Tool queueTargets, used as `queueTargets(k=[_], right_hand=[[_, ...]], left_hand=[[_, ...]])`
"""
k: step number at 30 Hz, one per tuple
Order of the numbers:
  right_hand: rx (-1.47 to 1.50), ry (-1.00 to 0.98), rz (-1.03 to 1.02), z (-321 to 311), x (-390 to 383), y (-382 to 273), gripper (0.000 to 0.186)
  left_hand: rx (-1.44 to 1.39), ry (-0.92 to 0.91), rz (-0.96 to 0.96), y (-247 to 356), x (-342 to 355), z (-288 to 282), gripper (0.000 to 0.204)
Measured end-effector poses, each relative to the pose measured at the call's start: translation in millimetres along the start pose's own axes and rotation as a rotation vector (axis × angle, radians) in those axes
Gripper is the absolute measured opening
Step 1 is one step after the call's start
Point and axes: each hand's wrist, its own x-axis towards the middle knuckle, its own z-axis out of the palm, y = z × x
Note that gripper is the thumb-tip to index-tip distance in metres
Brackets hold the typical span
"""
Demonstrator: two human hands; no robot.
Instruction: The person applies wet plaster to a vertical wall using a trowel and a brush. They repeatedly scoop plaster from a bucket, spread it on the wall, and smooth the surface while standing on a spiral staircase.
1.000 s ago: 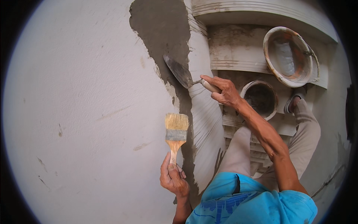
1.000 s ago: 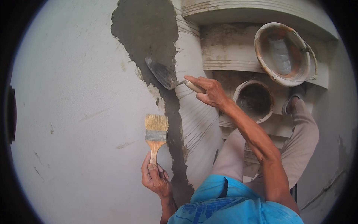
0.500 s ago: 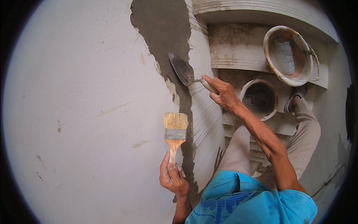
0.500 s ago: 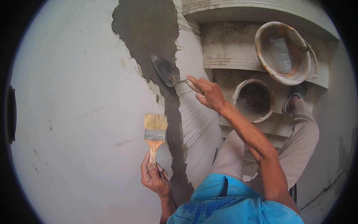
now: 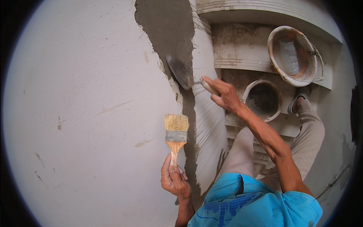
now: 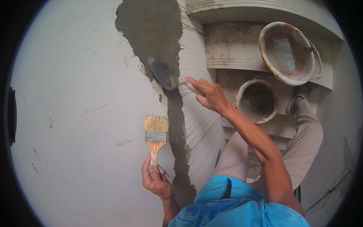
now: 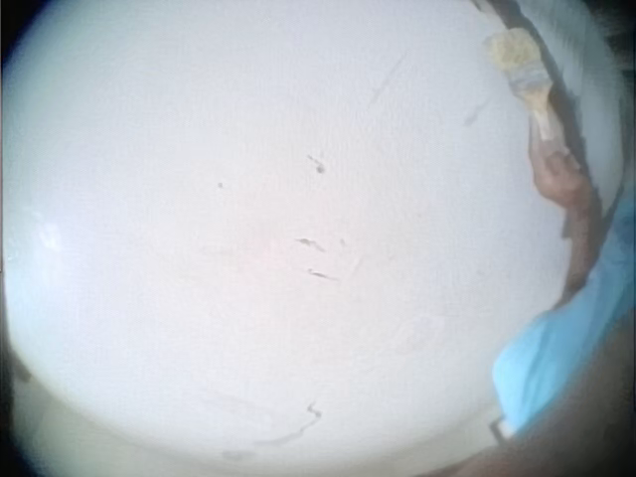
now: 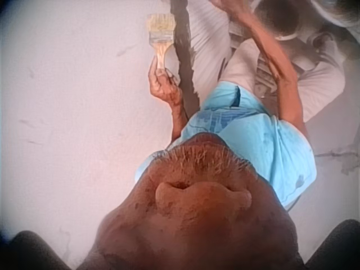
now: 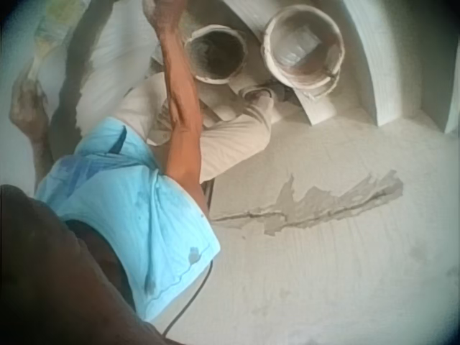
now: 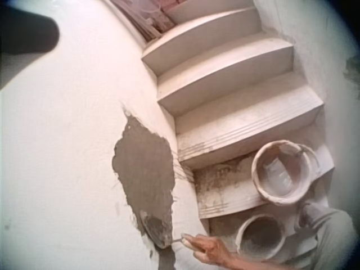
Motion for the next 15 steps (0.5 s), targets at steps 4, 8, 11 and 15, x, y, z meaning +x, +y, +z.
queueTargets(k=[4,8,11,15], right_hand=[[0.116,-0.028,0.069,-6.8,-15.4,4.8,0.077],[0.096,0.242,0.052,-2.9,31.9,17.7,0.075],[0.112,0.231,0.059,-2.8,54.8,24.4,0.075],[0.058,0.152,-0.005,19.4,14.1,15.9,0.076]], left_hand=[[-0.026,0.003,-0.033,4.8,0.7,-0.4,0.037],[-0.011,-0.004,0.005,-2.0,2.2,2.5,0.039],[-0.003,0.001,-0.010,-0.4,2.1,1.7,0.039],[-0.007,0.009,-0.014,-1.5,1.1,1.3,0.039]])
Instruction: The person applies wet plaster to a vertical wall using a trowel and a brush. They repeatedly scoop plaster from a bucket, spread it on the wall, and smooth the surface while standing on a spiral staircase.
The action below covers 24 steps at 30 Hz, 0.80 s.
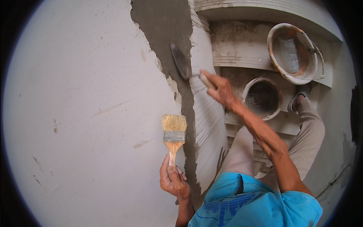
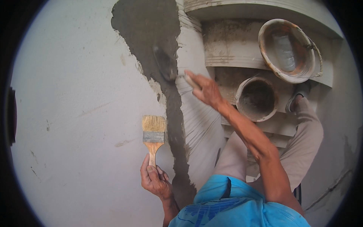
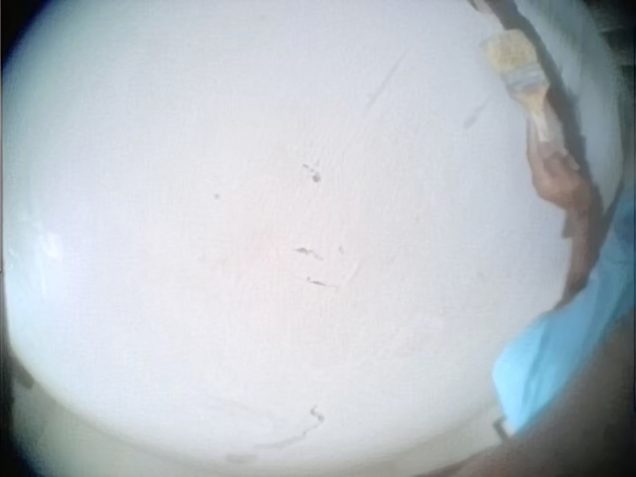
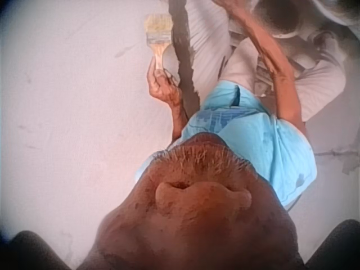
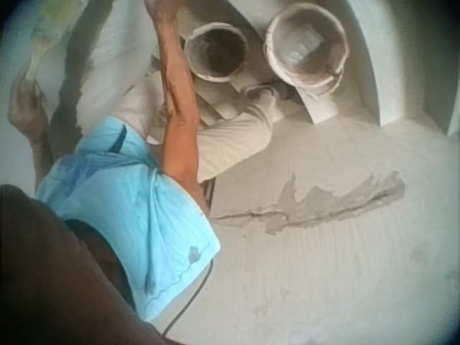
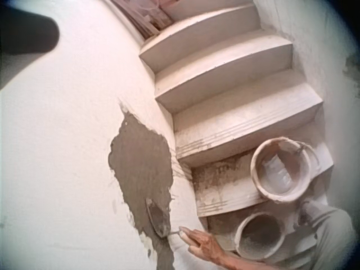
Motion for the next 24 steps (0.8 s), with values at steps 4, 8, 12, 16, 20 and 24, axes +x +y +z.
queueTargets(k=[4,8,12,16,20,24], right_hand=[[0.070,-0.131,0.076,-10.0,-36.2,-12.1,0.076],[0.027,0.041,0.064,-13.7,-0.3,7.0,0.075],[0.017,0.128,0.096,-8.8,37.7,25.0,0.072],[0.059,0.027,0.088,4.4,-3.4,8.3,0.073],[0.055,-0.264,0.284,-23.5,-52.0,-15.0,0.072],[0.113,-0.028,0.331,-36.8,-64.7,-4.6,0.070]], left_hand=[[-0.006,-0.011,-0.014,2.6,2.2,0.4,0.037],[-0.001,-0.010,-0.003,3.3,2.0,3.0,0.037],[0.001,-0.026,-0.004,-1.0,0.4,3.3,0.038],[0.018,-0.019,0.014,4.0,0.6,9.8,0.038],[0.055,-0.060,0.053,16.1,15.1,24.3,0.037],[0.255,-0.135,0.296,43.5,57.2,69.7,0.033]])
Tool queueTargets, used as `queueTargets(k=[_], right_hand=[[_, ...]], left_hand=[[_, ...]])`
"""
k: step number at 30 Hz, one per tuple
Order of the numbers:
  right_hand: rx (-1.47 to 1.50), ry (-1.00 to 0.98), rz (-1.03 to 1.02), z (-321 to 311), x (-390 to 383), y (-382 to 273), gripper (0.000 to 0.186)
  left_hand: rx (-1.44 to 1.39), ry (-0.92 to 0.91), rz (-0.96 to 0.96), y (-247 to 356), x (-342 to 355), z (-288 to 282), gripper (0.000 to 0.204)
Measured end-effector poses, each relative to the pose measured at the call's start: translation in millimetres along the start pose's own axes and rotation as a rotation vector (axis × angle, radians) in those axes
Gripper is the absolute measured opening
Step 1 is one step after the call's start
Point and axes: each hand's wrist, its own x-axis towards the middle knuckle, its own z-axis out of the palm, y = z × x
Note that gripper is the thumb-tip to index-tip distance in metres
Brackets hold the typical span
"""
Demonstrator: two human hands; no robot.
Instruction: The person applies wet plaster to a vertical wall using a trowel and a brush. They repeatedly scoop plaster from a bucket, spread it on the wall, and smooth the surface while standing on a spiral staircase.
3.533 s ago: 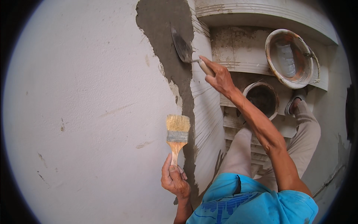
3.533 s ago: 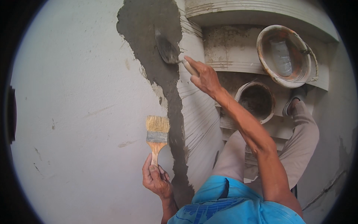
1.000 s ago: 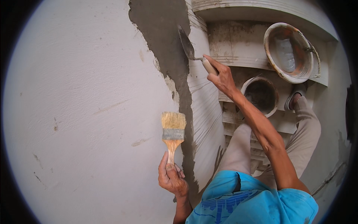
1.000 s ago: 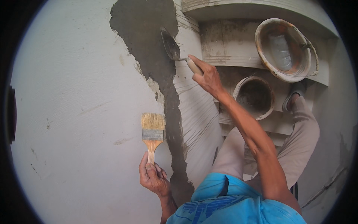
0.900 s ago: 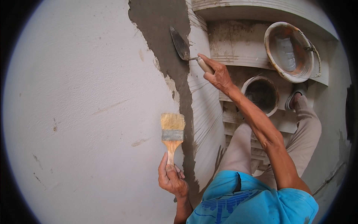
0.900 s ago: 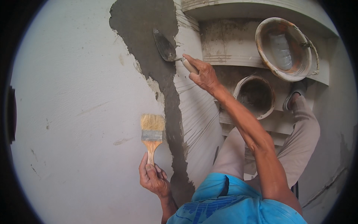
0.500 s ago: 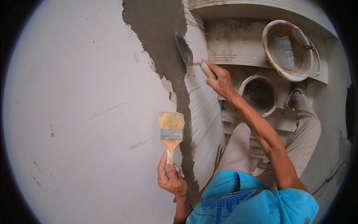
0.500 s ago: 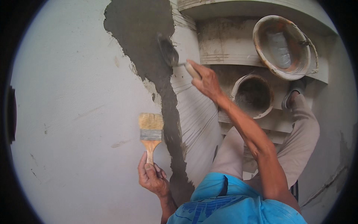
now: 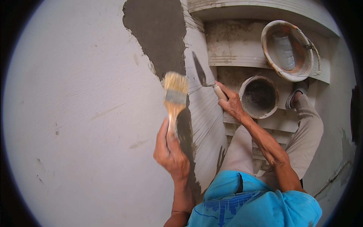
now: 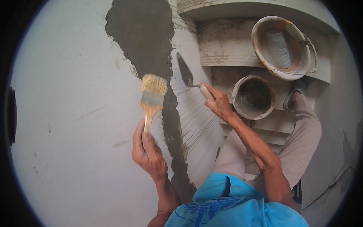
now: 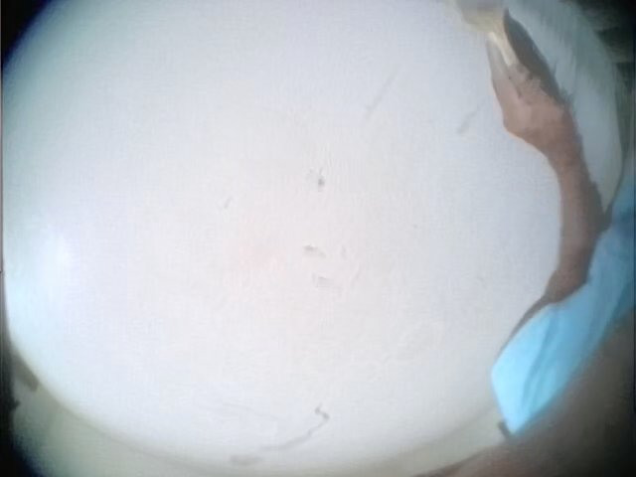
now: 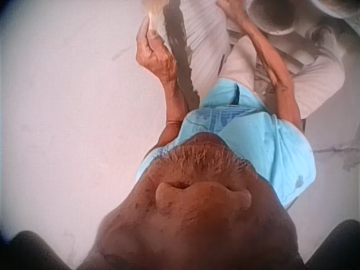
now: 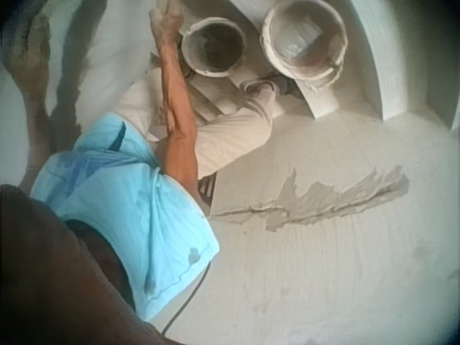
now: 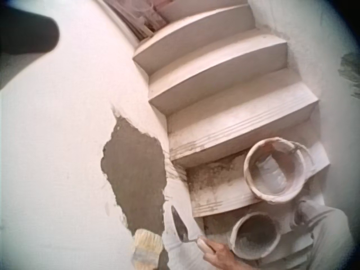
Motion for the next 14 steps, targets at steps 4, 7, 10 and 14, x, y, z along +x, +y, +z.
queueTargets(k=[4,7,10,14], right_hand=[[-0.020,0.068,0.042,-15.2,-6.7,23.3,0.069],[-0.028,0.050,0.089,-22.4,-17.6,30.6,0.068],[-0.051,0.046,0.089,-22.1,-24.0,34.2,0.068],[-0.018,-0.050,0.292,-31.1,-8.6,9.0,0.072]], left_hand=[[0.209,-0.048,0.378,4.4,65.8,40.5,0.028],[0.391,-0.065,0.578,25.9,113.8,69.2,0.021],[0.592,-0.134,0.616,25.3,162.2,101.0,0.018],[0.784,-0.296,0.627,17.9,204.7,118.5,0.024]])
